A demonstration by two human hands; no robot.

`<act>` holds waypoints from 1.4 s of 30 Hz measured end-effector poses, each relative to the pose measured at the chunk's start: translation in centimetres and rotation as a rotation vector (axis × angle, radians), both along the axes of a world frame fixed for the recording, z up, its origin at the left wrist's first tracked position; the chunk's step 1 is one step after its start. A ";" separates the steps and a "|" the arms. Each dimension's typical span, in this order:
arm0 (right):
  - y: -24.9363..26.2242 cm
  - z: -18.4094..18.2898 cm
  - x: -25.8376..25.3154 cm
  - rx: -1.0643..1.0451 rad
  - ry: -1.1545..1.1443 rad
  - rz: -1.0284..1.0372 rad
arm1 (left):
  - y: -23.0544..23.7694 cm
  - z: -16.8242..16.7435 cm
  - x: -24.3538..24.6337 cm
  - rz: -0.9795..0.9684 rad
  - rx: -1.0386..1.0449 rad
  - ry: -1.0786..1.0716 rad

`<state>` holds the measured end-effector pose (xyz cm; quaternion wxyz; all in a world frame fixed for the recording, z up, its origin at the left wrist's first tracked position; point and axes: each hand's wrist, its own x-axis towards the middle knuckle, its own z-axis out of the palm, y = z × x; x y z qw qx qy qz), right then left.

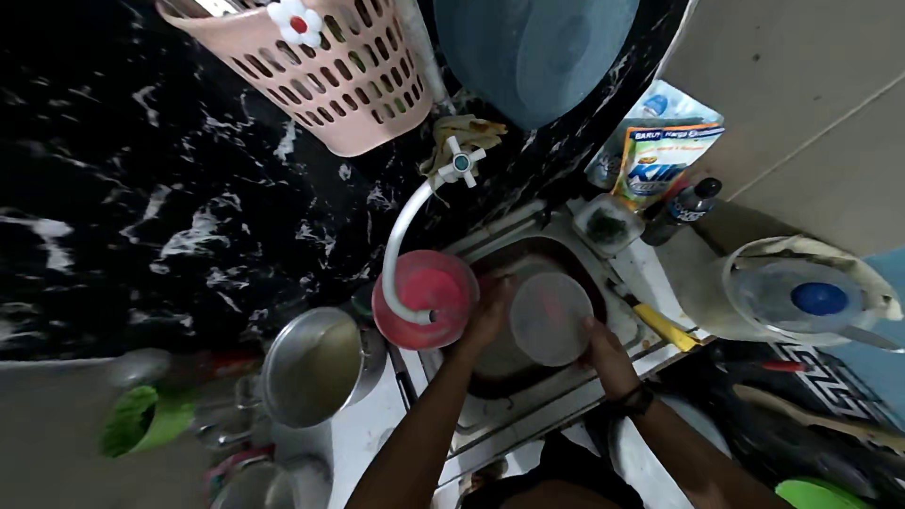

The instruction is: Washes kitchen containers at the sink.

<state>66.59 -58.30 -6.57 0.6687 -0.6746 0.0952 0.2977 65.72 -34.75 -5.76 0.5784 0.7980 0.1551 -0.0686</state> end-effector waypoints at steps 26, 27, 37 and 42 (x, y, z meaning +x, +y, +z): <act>20.1 7.1 8.8 -0.491 -0.727 1.376 | -2.6 -1.6 -11.7 0.652 -0.878 0.188; 19.2 6.6 9.9 -0.470 -0.668 1.322 | -2.8 -0.6 -11.7 0.591 -0.758 0.205; 5.9 -0.3 8.6 0.316 -0.174 -0.059 | -1.1 1.3 0.4 0.143 0.028 -0.343; 4.7 -0.7 4.8 0.165 -0.458 0.042 | 1.5 1.1 1.0 0.084 -0.297 -0.195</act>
